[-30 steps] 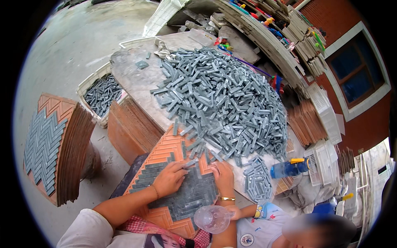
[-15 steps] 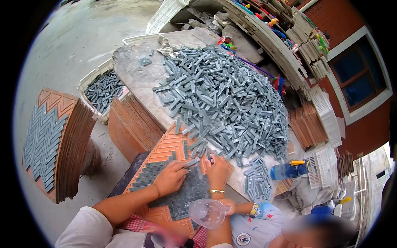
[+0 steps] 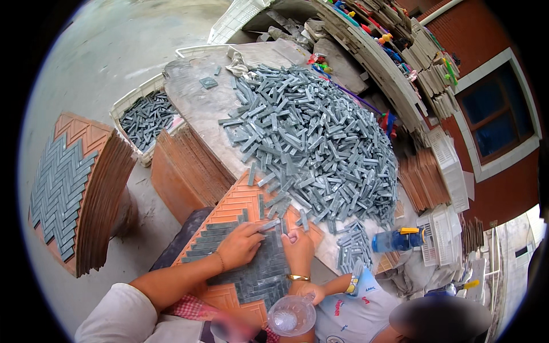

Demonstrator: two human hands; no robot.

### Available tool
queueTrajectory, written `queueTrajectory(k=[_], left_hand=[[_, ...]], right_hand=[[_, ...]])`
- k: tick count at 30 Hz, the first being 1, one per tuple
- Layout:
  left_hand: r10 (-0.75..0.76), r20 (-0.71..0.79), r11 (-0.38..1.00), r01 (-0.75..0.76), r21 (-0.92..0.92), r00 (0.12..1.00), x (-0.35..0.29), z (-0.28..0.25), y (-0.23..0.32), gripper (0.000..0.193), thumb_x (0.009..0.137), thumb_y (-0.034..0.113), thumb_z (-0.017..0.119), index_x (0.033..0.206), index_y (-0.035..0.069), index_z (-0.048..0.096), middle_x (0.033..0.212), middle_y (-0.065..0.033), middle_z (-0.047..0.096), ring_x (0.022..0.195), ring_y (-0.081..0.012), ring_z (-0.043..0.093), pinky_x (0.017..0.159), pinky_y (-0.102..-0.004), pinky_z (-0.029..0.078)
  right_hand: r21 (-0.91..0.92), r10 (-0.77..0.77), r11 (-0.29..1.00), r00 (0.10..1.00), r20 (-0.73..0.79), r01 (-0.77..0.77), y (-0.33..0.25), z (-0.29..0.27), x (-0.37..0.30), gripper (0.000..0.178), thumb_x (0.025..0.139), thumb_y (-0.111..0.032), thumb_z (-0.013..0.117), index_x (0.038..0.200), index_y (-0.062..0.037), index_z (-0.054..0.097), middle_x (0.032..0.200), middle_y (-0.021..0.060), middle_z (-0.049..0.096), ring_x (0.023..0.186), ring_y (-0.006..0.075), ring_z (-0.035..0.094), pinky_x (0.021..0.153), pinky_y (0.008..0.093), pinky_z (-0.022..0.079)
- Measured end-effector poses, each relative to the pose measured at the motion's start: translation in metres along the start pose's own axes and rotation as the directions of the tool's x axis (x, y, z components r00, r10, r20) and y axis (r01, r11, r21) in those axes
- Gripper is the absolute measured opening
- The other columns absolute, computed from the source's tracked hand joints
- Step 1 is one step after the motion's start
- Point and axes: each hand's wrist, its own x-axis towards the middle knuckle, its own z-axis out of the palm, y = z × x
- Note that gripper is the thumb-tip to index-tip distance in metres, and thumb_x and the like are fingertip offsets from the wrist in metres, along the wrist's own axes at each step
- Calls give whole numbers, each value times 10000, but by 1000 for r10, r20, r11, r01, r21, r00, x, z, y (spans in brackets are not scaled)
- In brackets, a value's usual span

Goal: The person assembles small grey rectangular tiles onto an orange board in a herringbone pattern. They pick tiles from a large pile and place them one by one, occasionally pausing to interact with a child and hand over a water bottle.

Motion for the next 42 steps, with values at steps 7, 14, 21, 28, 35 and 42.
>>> queueTrajectory(k=[7, 14, 21, 28, 35, 42], left_hand=[[-12, 10, 1000, 12, 13, 1000, 0, 0, 1, 165, 719, 32, 639, 882, 22, 614, 1087, -114, 557, 1033, -309, 511, 895, -374, 423], [-19, 12, 999, 18, 28, 1000, 0, 0, -2, 169, 723, 38, 638, 890, 25, 617, 1086, -114, 555, 1039, -314, 508, 896, -377, 424], [6, 19, 1000, -7, 21, 1000, 0, 0, -3, 158, 720, 25, 612, 875, -3, 610, 1070, -120, 549, 1021, -304, 507, 889, -363, 425], [-1, 29, 1000, 1, 25, 1000, 0, -1, -1, 160, 718, 27, 620, 876, 0, 610, 1069, -124, 545, 1028, -310, 503, 904, -367, 413], [-4, 22, 1000, 4, 24, 1000, 0, -2, -1, 170, 718, 25, 615, 885, -2, 600, 1076, -124, 539, 1036, -315, 496, 909, -371, 410], [-11, 28, 1000, 11, 21, 1000, 0, -1, 0, 178, 716, 16, 635, 892, 13, 605, 1089, -121, 548, 1037, -317, 504, 907, -380, 414]], right_hand=[[-55, -96, 994, 995, -26, 95, 2, 1, 5, 211, 681, -183, 733, 776, -18, 641, 657, 91, 641, 605, 216, 623, 563, 316, 467], [256, 10, 967, 1000, 19, -14, 4, -5, 18, 186, 714, -158, 712, 845, -47, 639, 743, 91, 650, 692, 244, 632, 622, 361, 476], [15, -97, 994, 917, -388, 112, 37, -1, 26, 199, 744, -148, 679, 899, -33, 632, 860, 130, 620, 728, 277, 616, 660, 369, 478], [197, -95, 970, 965, -244, 145, 74, 10, 36, 246, 709, -102, 699, 937, -35, 630, 864, 132, 589, 736, 278, 609, 659, 348, 476], [254, -268, 924, 958, -107, 287, 58, -32, 20, 273, 685, 55, 658, 948, -19, 654, 800, 108, 608, 650, 167, 586, 612, 262, 462], [322, -277, 904, 959, -61, 282, 59, -31, 19, 256, 716, 58, 597, 963, 0, 633, 888, 169, 607, 774, 274, 610, 705, 317, 469]])
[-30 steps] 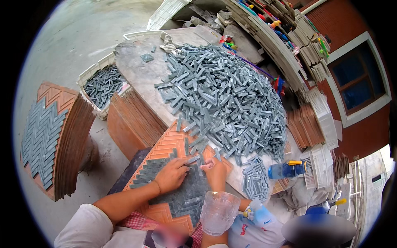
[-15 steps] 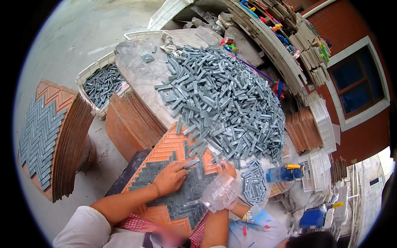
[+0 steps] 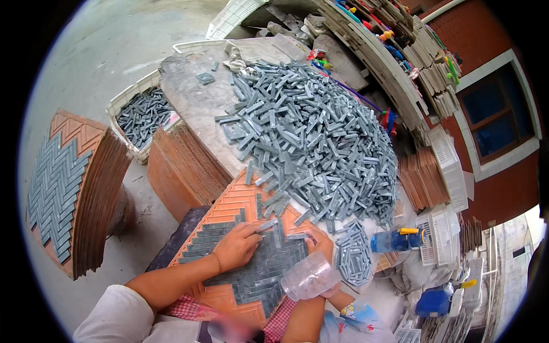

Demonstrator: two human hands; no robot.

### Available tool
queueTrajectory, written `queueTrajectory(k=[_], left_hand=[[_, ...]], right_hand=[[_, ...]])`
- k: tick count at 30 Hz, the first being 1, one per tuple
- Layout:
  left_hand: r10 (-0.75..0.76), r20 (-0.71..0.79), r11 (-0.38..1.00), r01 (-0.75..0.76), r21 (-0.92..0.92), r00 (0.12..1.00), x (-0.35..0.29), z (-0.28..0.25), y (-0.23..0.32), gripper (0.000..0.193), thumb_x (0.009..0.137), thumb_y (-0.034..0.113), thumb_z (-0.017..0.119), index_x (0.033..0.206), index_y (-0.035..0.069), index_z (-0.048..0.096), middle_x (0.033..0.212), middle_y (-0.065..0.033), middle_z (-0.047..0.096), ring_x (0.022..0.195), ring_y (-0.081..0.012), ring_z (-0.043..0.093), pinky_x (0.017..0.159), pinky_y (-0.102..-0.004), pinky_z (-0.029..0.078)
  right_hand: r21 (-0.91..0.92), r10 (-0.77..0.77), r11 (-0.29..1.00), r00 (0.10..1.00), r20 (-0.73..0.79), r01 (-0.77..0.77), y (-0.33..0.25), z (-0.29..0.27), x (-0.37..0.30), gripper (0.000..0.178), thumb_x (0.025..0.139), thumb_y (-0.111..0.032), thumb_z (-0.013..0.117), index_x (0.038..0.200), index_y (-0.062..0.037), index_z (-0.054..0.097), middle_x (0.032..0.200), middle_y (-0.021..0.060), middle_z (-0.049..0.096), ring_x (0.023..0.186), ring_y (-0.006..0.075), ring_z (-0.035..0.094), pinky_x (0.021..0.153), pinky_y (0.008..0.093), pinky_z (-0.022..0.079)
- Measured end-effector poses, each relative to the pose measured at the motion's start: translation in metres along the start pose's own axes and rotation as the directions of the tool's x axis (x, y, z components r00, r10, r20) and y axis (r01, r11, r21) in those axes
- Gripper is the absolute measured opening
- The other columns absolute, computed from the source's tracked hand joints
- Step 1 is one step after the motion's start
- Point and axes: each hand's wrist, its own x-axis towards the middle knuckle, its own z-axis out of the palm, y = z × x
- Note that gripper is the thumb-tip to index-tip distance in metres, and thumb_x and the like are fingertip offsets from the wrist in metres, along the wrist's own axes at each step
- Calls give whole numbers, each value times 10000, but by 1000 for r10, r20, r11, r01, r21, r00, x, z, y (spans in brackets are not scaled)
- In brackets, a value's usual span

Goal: The person assembles small grey rectangular tiles onto an orange board in a herringbone pattern. They pick tiles from a large pile and place them one by one, occasionally pausing to interact with a child and hand over a water bottle.

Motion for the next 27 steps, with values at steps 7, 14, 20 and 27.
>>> queueTrajectory(k=[7, 14, 20, 27], left_hand=[[7, -4, 1000, -7, -3, 1000, 0, 1, 0, 171, 717, 16, 635, 886, 13, 605, 1086, -119, 549, 1030, -315, 504, 891, -378, 424], [-9, 6, 1000, 9, 16, 1000, 1, 0, 0, 171, 716, 13, 637, 885, 22, 609, 1100, -114, 547, 1051, -313, 501, 903, -376, 422], [-1, -3, 1000, 1, -2, 1000, 1, -1, -1, 170, 714, 17, 642, 881, 21, 607, 1096, -114, 551, 1052, -313, 504, 899, -379, 427], [2, -11, 1000, -3, -28, 1000, -3, 4, -5, 165, 722, 14, 629, 885, 20, 601, 1103, -120, 547, 1051, -316, 502, 896, -380, 427]], right_hand=[[83, 22, 996, 998, -57, -17, 2, -13, -10, 181, 780, -28, 566, 940, 22, 632, 908, 142, 617, 826, 229, 603, 750, 312, 459], [208, 167, 970, 969, -184, -128, 18, 9, -7, 168, 838, -114, 547, 892, 23, 627, 849, 129, 618, 753, 199, 579, 702, 308, 450], [200, 280, 947, 950, -138, -250, 20, 2, 1, 137, 827, -119, 583, 853, 10, 623, 732, 75, 613, 637, 140, 576, 598, 284, 461], [262, 338, 928, 893, -297, -264, 13, 30, 6, 56, 805, -58, 585, 800, -3, 596, 666, 49, 606, 584, 111, 598, 521, 249, 480]])
